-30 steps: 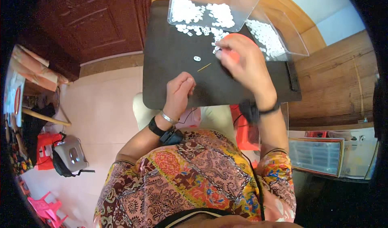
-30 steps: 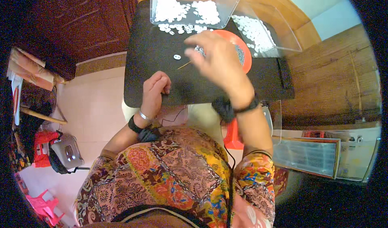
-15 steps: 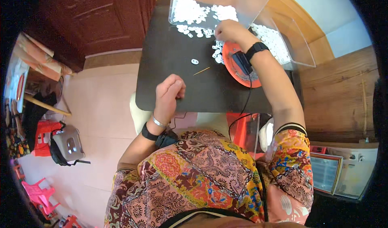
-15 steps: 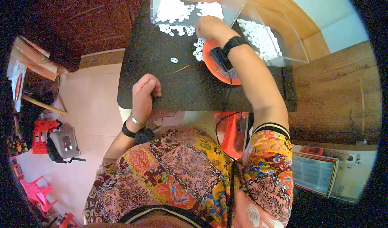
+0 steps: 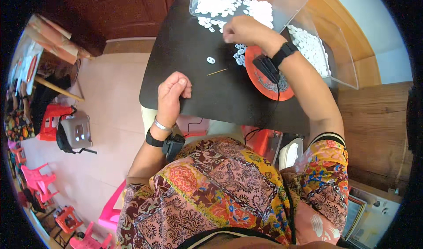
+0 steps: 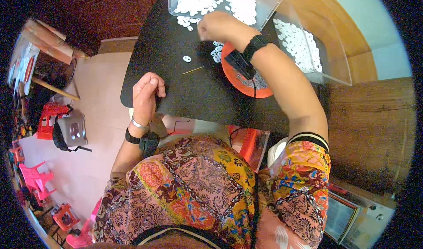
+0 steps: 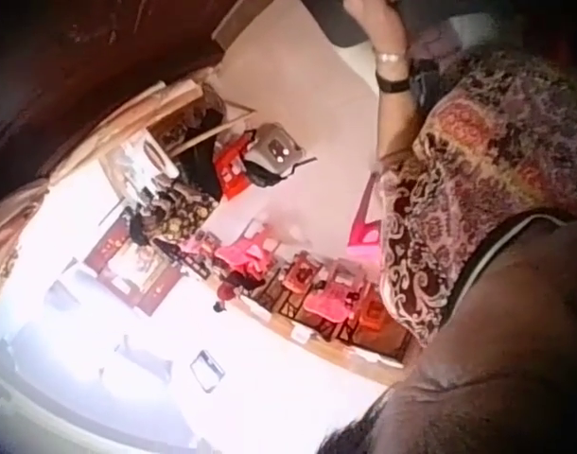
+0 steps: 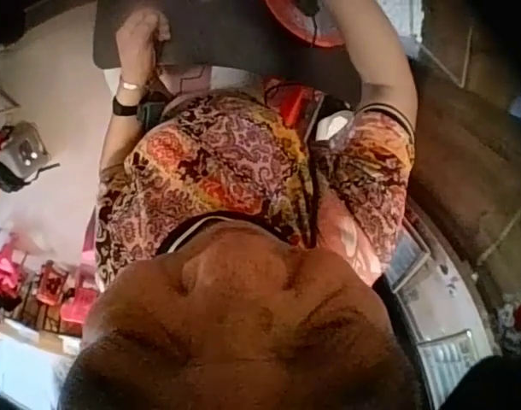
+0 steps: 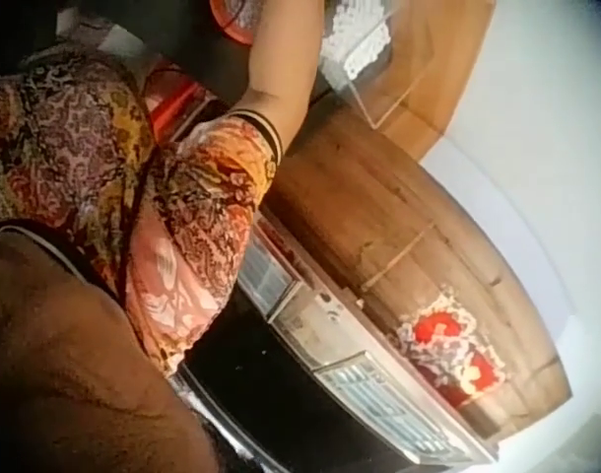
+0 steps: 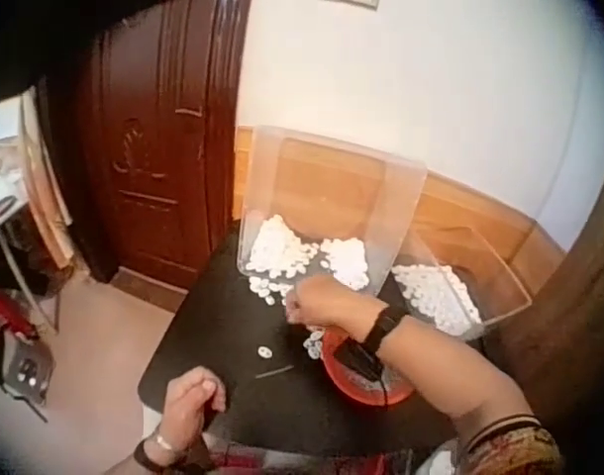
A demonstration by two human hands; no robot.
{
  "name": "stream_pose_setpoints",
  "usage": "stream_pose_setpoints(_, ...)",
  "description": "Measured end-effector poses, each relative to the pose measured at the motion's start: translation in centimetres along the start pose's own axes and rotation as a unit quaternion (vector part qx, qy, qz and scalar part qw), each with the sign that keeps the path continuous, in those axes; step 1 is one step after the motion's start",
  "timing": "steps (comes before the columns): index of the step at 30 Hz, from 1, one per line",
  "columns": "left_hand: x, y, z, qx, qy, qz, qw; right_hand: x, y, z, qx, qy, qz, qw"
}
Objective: Assembling small white plastic components by inserting metal pins into them.
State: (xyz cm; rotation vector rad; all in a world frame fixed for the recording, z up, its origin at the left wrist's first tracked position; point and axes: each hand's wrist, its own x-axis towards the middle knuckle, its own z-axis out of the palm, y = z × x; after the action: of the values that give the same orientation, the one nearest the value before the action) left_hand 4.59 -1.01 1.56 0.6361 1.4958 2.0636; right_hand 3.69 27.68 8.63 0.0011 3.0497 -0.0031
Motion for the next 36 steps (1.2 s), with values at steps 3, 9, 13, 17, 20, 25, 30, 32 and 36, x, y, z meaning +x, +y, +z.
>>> stream_pose_setpoints(3,-0.1,-0.4,-0.2,0.005,0.004,0.001,1.0,-1.3,-3.6,-0.9,0.228,-0.062,-0.085,0.968)
stream_pose_setpoints(9,0.0,-0.3,-0.1,-0.004,-0.02,-0.001,1.0,-2.2,-6.7,1.3,0.147,-0.02,-0.077,0.986)
stream_pose_setpoints(13,0.3,-0.4,-0.3,0.003,-0.059,0.003,0.998,-2.6,-7.0,1.6,0.127,-0.016,-0.028,0.991)
stream_pose_setpoints(17,0.5,-0.3,-0.4,-0.013,-0.066,-0.013,0.998,-2.8,-4.9,3.3,0.148,0.053,0.001,0.988)
stream_pose_setpoints(20,0.5,-0.2,-0.9,-0.001,-0.081,0.004,0.997,-3.7,-5.4,2.2,0.167,0.042,0.08,0.982)
stream_pose_setpoints(25,0.1,0.3,-0.8,-0.019,-0.069,-0.022,0.997,-3.7,-6.2,0.0,0.134,-0.027,0.073,0.988)
stream_pose_setpoints(30,0.1,-0.3,-1.0,-0.017,-0.083,-0.008,0.996,0.8,-1.5,0.3,0.095,0.079,0.098,0.988)
stream_pose_setpoints(32,0.1,-0.1,-0.8,-0.027,-0.082,-0.021,0.996,2.6,0.0,1.5,0.034,0.112,0.065,0.991)
stream_pose_setpoints(36,0.0,-0.1,-1.1,-0.045,-0.077,-0.038,0.995,4.5,-2.1,1.4,-0.01,0.04,0.067,0.997)
